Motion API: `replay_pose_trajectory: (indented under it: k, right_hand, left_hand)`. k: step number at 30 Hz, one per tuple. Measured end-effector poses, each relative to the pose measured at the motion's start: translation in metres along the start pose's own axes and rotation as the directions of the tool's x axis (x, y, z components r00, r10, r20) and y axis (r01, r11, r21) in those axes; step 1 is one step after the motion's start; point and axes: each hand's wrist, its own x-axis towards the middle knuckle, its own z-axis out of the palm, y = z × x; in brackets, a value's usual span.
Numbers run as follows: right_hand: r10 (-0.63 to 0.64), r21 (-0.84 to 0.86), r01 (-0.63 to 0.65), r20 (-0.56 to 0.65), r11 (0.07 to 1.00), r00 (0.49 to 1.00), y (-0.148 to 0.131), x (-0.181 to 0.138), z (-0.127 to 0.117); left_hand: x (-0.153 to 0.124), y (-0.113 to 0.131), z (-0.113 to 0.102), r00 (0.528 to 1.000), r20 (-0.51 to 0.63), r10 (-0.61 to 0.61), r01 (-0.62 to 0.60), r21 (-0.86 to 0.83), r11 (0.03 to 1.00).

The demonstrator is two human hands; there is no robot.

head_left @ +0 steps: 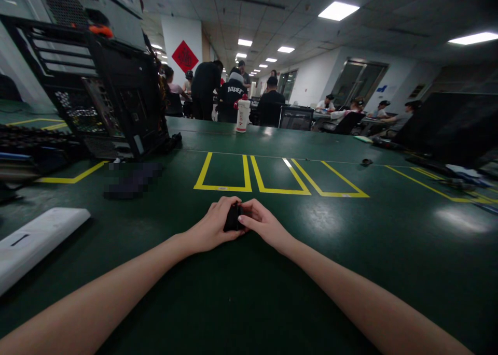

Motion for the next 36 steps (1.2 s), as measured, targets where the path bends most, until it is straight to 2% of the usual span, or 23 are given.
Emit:
replay_pose_trajectory:
  k: [5, 16, 20, 27, 36]
  right_hand:
    - [-0.044, 0.041, 0.044, -0.011, 0.998, 0.999, -0.0002, -0.0002, 0.0007]
    - [0.019, 0.016, -0.018, -0.044, 1.000, 0.999, -0.0017, -0.0003, 0.0023]
    - [0.018, 0.001, -0.018, -0.033, 1.000, 0.999, -0.0006, 0.0001, 0.0020]
    - [-0.033, 0.058, 0.033, -0.005, 0.998, 0.999, -0.0065, -0.0033, 0.0026]
    - [-0.012, 0.040, 0.014, -0.037, 0.999, 0.999, -0.0040, -0.0020, 0.0030]
  left_hand:
    - [-0.0007, 0.0010, -0.0011, 1.000, 0.020, -0.024, 0.024, -0.008, 1.000]
    - [-0.0001, -0.0009, 0.0000, 1.000, 0.010, 0.011, -0.010, -0.009, 1.000]
    - [0.0007, -0.0069, 0.0054, 0.999, -0.049, 0.015, -0.015, -0.003, 1.000]
    - [-0.0005, -0.0010, 0.0005, 1.000, 0.012, -0.020, 0.020, -0.012, 1.000]
    - [0.0005, 0.0011, -0.0003, 1.000, 0.015, 0.007, -0.007, 0.007, 1.000]
